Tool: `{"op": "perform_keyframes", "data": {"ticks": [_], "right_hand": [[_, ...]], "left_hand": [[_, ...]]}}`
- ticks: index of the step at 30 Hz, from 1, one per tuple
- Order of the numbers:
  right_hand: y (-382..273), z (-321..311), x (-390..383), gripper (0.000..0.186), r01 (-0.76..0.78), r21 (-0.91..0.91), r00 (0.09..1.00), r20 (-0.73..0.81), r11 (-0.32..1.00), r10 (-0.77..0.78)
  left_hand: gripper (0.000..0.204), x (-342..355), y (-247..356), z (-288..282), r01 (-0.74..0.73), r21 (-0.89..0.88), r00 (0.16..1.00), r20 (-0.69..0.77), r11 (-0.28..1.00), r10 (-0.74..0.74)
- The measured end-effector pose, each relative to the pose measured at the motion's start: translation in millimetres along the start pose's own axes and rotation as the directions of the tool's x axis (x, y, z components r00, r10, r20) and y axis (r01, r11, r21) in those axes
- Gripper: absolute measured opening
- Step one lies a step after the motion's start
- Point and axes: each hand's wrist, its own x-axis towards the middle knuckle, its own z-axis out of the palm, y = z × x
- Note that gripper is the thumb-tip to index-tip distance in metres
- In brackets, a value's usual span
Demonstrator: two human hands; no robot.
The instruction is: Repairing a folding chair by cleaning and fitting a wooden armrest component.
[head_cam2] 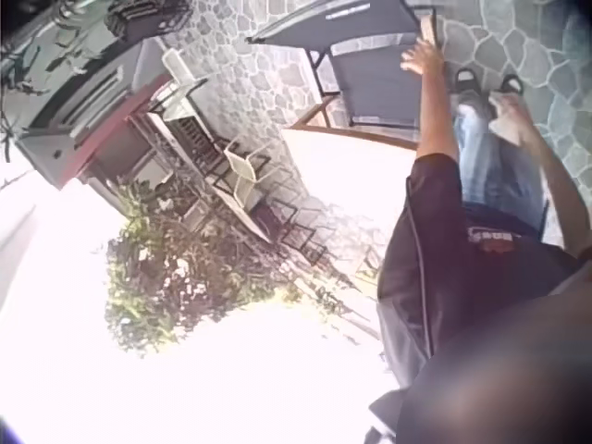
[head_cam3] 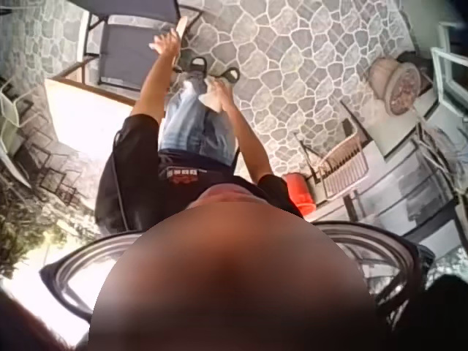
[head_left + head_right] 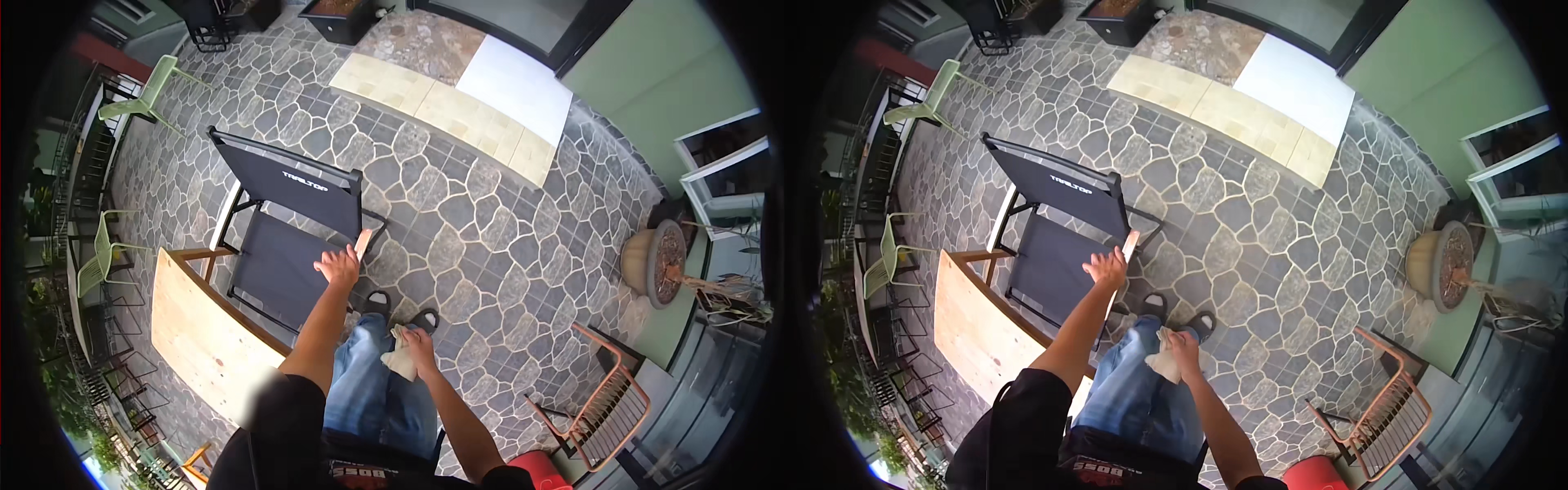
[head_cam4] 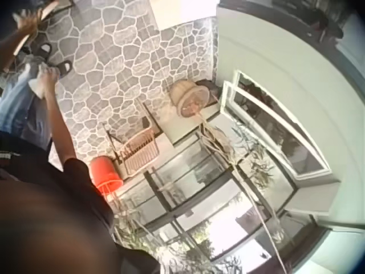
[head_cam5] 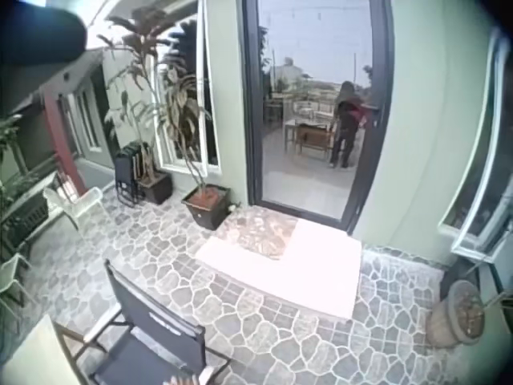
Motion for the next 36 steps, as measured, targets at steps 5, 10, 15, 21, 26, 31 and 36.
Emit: {"op": "perform_keyframes", "data": {"ticks": [5, 10, 15, 21, 26, 31, 36], "right_hand": [[-27.6, -127.8, -102.6, 0.02, 0.092, 0.164, 0.988, -0.14, 0.982, -0.069], [-6.9, -231.7, -118.5, 0.025, 0.158, 0.045, 0.949, -0.284, 0.987, -0.139], [-92.4, -211.8, -129.5, 0.026, 0.211, 0.341, 0.946, -0.306, 0.916, -0.104], [-212.7, -140.4, -97.7, 0.024, 0.241, 0.432, 0.969, -0.164, 0.869, -0.187], [-294.6, -81.5, -79.6, 0.021, 0.232, 0.344, 0.954, 0.102, 0.91, -0.282], [-364.2, -34.5, -76.4, 0.016, 0.266, 0.261, 0.921, 0.217, 0.928, -0.325], [-408.8, -17.4, -61.6, 0.014, 0.285, 0.433, 0.92, 0.126, 0.855, -0.37]], "left_hand": [[0.043, -46.2, -58.8, -4.1, -0.246, -0.005, 0.968, 0.055, 0.969, 0.246], [0.047, -175.7, -127.9, -90.8, -0.251, -0.408, 0.941, 0.111, 0.878, 0.321], [0.043, -280.8, -204.2, -142.8, -0.311, -0.706, 0.944, -0.155, 0.636, 0.29], [0.03, -325.4, -171.7, -228.3, -0.412, -0.9, 0.909, -0.417, 0.14, -0.002], [0.024, -277.4, -82.0, -278.7, -0.456, -0.832, 0.885, -0.46, -0.317, -0.066], [0.023, -262.0, -19.2, -327.7, -0.617, -0.756, 0.698, -0.654, -0.218, 0.291], [0.025, -242.2, -2.8, -358.2, -0.666, -0.716, 0.604, -0.682, -0.208, 0.411]]}}
